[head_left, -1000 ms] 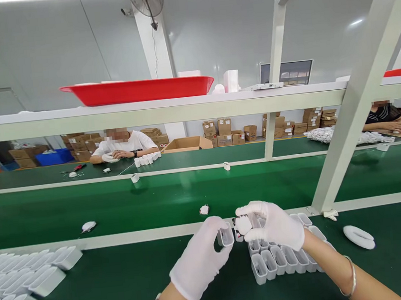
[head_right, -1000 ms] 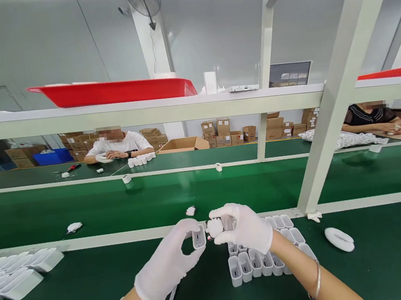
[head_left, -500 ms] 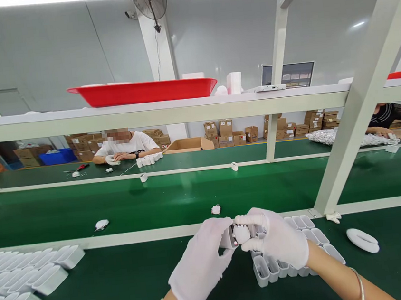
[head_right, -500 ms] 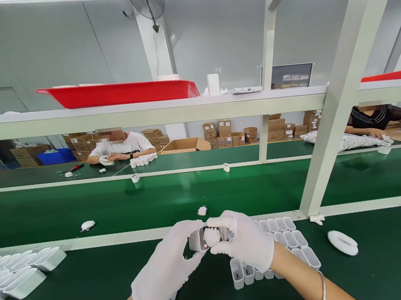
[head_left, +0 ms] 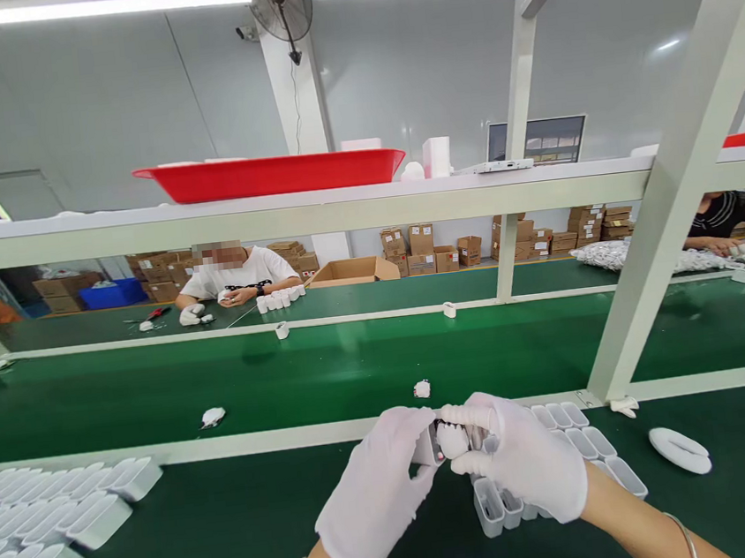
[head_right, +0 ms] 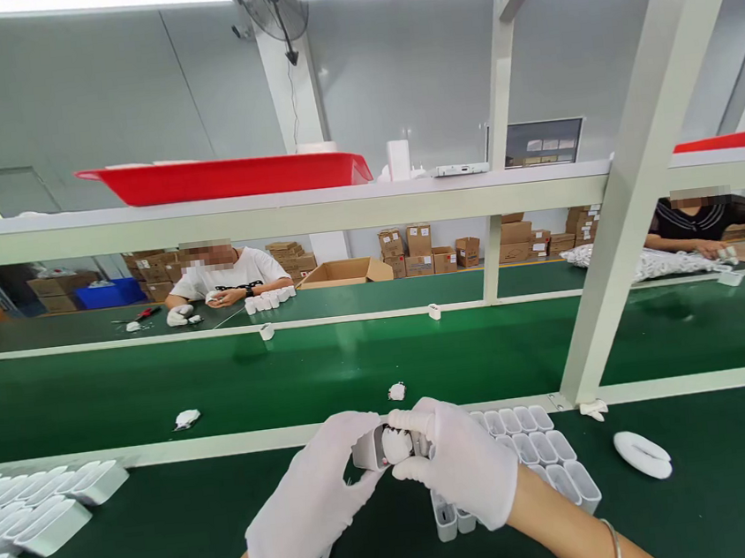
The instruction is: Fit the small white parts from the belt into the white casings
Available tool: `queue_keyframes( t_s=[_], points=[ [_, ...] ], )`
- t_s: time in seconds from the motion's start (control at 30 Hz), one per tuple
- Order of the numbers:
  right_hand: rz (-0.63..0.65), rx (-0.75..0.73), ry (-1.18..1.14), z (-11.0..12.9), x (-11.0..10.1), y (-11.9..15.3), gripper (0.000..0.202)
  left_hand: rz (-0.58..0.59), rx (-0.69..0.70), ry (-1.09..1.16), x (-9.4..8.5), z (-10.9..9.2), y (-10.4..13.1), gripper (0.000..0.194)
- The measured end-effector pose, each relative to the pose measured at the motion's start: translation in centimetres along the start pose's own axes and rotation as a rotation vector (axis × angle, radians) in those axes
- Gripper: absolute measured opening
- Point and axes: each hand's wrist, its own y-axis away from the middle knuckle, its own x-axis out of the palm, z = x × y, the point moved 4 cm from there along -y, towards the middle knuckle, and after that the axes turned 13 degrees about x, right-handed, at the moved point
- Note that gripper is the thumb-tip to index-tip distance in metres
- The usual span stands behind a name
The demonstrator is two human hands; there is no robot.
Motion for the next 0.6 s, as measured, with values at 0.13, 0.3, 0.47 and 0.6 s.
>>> queue_keyframes(
  t_s=[0.13,0.3,0.47,0.6],
  points=[
    [-0.028,-0.033,0.048,0.1,0.0,0.2,0.021,-0.034,0.033,-0.023,-0.2,-0.1,-0.1,0.044],
    [-0.043,-0.099,0.111,0.3,0.3,0.5,0.021,-0.058,0.108,-0.030,-0.7,-0.7,-0.3,0.042],
    [-0.038,-0.065,0.125,0.2,0.6,0.5,0.028,-0.044,0.082,0.005,-0.5,-0.9,-0.2,0.044],
    [-0.006,-0.074,0.088,-0.2,1.1,0.1,0.037,-0.032,0.007,0.092,-0.2,-0.7,0.1,0.051]
  ],
)
